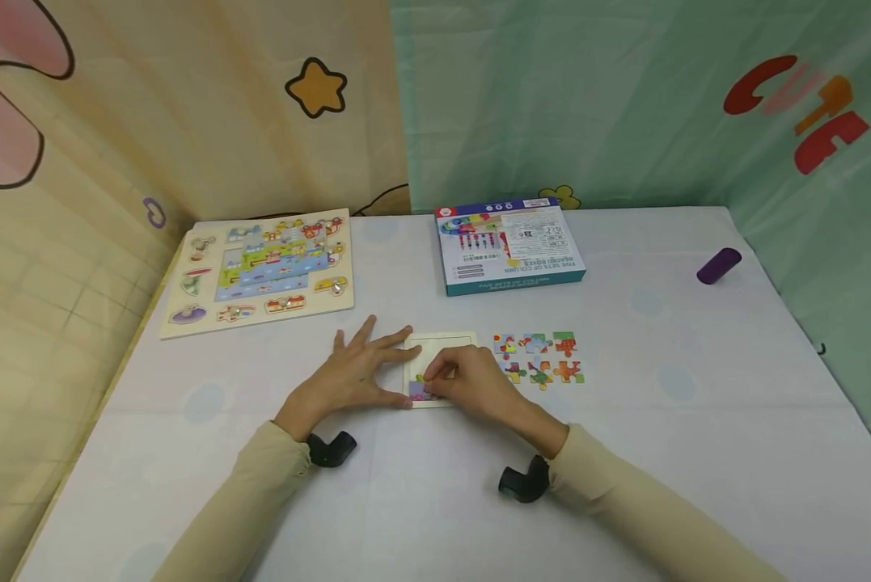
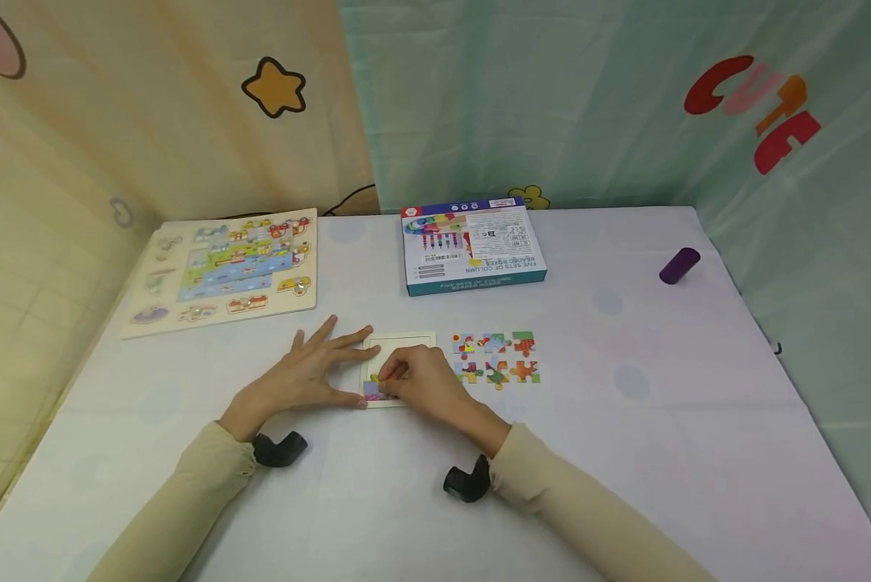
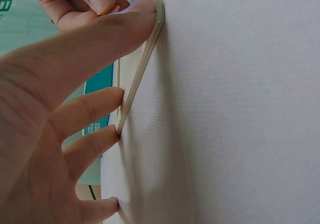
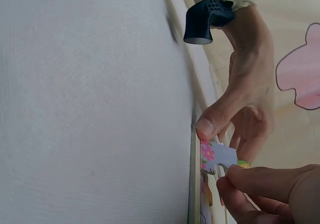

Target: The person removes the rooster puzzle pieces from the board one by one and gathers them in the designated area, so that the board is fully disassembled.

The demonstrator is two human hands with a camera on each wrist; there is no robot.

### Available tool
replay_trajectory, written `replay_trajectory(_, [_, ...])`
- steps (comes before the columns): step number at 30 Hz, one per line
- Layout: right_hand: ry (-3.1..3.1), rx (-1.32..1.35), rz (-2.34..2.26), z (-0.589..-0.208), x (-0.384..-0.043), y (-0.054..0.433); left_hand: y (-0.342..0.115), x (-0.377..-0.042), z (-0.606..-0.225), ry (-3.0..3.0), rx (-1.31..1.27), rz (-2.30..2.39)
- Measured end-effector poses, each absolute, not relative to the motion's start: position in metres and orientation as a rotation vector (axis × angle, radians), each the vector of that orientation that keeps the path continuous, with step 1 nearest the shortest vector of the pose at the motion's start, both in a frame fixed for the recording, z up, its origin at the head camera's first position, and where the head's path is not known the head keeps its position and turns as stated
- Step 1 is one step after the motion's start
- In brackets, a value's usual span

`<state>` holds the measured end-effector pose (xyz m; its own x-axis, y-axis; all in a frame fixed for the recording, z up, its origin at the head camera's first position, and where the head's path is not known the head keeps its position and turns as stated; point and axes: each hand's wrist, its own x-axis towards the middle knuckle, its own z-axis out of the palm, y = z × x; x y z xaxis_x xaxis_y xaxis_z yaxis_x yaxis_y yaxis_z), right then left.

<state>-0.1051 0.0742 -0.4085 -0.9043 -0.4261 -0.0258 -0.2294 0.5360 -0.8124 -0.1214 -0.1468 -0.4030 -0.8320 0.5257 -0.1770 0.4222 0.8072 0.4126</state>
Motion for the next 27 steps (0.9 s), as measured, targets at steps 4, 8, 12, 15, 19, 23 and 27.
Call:
replay_trajectory(4, [2.5,-0.494,-1.367,-0.407,-0.105,0.078,-0.147,-0.121,-0.403,2.705,0.727,0.521])
replay_trajectory(8, [2.464,-0.414,-1.4,-0.404,-0.102,0.085,-0.147,-0.121,-0.404,2.704,0.733,0.522])
replay_trajectory(12, [2.459,-0.359,-1.4,-0.401,-0.099,0.095,-0.147,-0.121,-0.404,2.705,0.733,0.521])
replay_trajectory(15, [2.471,-0.316,-1.382,-0.402,-0.096,0.104,-0.146,-0.122,-0.404,2.703,0.73,0.524])
replay_trajectory(19, [2.48,-0.254,-1.364,-0.403,-0.092,0.117,-0.146,-0.122,-0.404,2.7,0.732,0.527])
replay_trajectory(23, [2.498,-0.213,-1.346,-0.402,-0.087,0.133,-0.146,-0.121,-0.403,2.693,0.73,0.539])
replay_trajectory(27, [2.534,-0.197,-1.311,-0.404,-0.083,0.148,-0.147,-0.121,-0.403,2.69,0.727,0.546])
